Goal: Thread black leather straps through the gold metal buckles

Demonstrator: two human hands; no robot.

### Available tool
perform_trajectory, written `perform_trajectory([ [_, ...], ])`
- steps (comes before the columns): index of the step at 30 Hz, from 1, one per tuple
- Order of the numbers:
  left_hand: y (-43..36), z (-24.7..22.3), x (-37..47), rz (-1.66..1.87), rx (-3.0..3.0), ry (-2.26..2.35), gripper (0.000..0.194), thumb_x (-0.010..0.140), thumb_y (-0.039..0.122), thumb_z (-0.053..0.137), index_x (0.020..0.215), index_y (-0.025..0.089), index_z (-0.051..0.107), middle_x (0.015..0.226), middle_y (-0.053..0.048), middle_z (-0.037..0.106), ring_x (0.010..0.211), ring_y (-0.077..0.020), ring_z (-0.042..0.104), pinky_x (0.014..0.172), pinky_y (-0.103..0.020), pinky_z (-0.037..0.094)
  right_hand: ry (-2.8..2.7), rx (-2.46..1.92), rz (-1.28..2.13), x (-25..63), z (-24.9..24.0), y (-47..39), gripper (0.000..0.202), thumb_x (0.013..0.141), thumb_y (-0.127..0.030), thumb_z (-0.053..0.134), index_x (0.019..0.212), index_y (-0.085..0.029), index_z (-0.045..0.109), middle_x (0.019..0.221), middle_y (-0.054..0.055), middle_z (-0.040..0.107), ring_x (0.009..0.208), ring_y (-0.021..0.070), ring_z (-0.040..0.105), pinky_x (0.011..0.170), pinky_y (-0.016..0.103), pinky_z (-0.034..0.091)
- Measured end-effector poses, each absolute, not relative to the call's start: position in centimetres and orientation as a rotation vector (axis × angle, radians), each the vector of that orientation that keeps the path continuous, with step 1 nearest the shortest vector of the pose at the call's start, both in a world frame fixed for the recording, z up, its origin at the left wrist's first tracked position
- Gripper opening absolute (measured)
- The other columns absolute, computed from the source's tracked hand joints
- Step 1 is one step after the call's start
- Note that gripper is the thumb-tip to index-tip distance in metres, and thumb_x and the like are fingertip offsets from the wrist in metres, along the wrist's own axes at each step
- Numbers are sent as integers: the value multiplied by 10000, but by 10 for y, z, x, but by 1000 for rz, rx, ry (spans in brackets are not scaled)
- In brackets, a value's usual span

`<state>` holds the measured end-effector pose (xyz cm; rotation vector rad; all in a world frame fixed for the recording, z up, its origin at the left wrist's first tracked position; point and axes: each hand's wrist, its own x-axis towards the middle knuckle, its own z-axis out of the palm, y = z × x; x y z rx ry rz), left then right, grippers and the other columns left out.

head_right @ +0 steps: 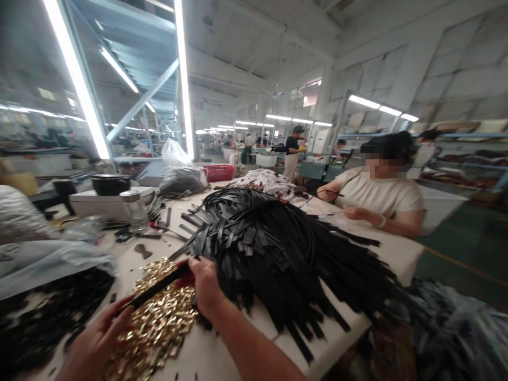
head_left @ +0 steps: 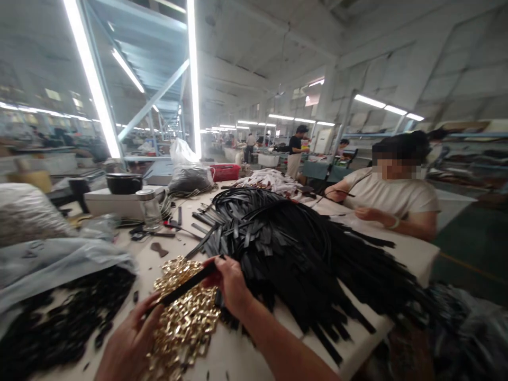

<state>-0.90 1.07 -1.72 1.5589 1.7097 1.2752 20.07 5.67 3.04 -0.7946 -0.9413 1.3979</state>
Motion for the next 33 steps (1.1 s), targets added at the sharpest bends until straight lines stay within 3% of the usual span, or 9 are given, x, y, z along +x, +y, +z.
perform_trajectory([
  [3, 3, -5, 0, 1316, 1217, 1419, 517, 622, 588, 691, 935, 178, 661, 568, 9, 647, 463, -169, 587, 421, -241, 447, -884, -751, 1451, 204, 27, 61, 351, 716, -454, 651, 805, -115, 675, 633, 18, 644, 457, 94, 572, 475, 203, 499],
  [7, -1, 3, 8, 1491, 992, 1251, 512, 685, 475, 704, 1074, 163, 587, 512, 57, 560, 413, -98, 490, 423, -198, 401, -787, -706, 1608, 206, 20, 65, 258, 738, -311, 632, 930, -142, 659, 701, 10, 650, 544, 107, 612, 550, 230, 536],
  [11, -6, 13, 10, 1580, 942, 1197, 534, 745, 406, 661, 1203, 160, 539, 511, 68, 524, 396, -76, 432, 399, -174, 359, -890, -719, 1662, 204, 16, 64, 364, 744, -256, 591, 1095, -163, 581, 911, 55, 683, 610, 124, 636, 609, 272, 544],
  [15, -10, 16, 9, 1632, 894, 1148, 565, 759, 368, 652, 1264, 154, 515, 489, 80, 487, 381, -63, 399, 383, -159, 334, -1184, -914, 1191, 211, 17, 68, 483, 764, -312, 565, 1225, -187, 494, 1154, 111, 621, 878, 206, 651, 780, 381, 533],
  [18, -10, 14, 6, 1640, 857, 1082, 574, 762, 357, 647, 1280, 153, 511, 465, 87, 470, 362, -54, 372, 365, -147, 302, -1526, -964, 661, 217, 25, 66, 474, 799, -307, 569, 1261, -223, 504, 1267, 97, 561, 1126, 240, 548, 998, 440, 407],
  [20, -9, 12, 5, 1631, 852, 1058, 575, 763, 350, 644, 1285, 151, 509, 458, 89, 468, 354, -51, 364, 359, -144, 296, -1803, -914, 579, 217, 32, 58, 457, 815, -327, 591, 1258, -235, 532, 1275, 84, 567, 1178, 252, 509, 1036, 448, 363],
  [25, -9, 13, 6, 1627, 831, 1039, 587, 768, 340, 628, 1308, 153, 491, 455, 94, 456, 349, -53, 362, 355, -144, 310, -2152, -857, 774, 202, 31, 37, 499, 708, -312, 727, 1189, -245, 611, 1100, 60, 671, 994, 245, 614, 887, 377, 471],
  [28, -8, 14, 5, 1631, 814, 1054, 596, 777, 347, 615, 1320, 143, 477, 459, 87, 471, 348, -55, 366, 357, -147, 313, -2081, -910, 892, 197, 23, 35, 377, 731, -267, 693, 1106, -255, 655, 910, 26, 706, 793, 199, 649, 737, 312, 500],
  [33, -9, 14, 8, 1608, 834, 1060, 585, 776, 358, 621, 1304, 145, 490, 445, 95, 453, 338, -59, 365, 354, -153, 301, -2063, -913, 929, 196, 24, 34, 275, 737, -261, 673, 1011, -245, 686, 846, 14, 695, 738, 180, 626, 690, 289, 480],
])
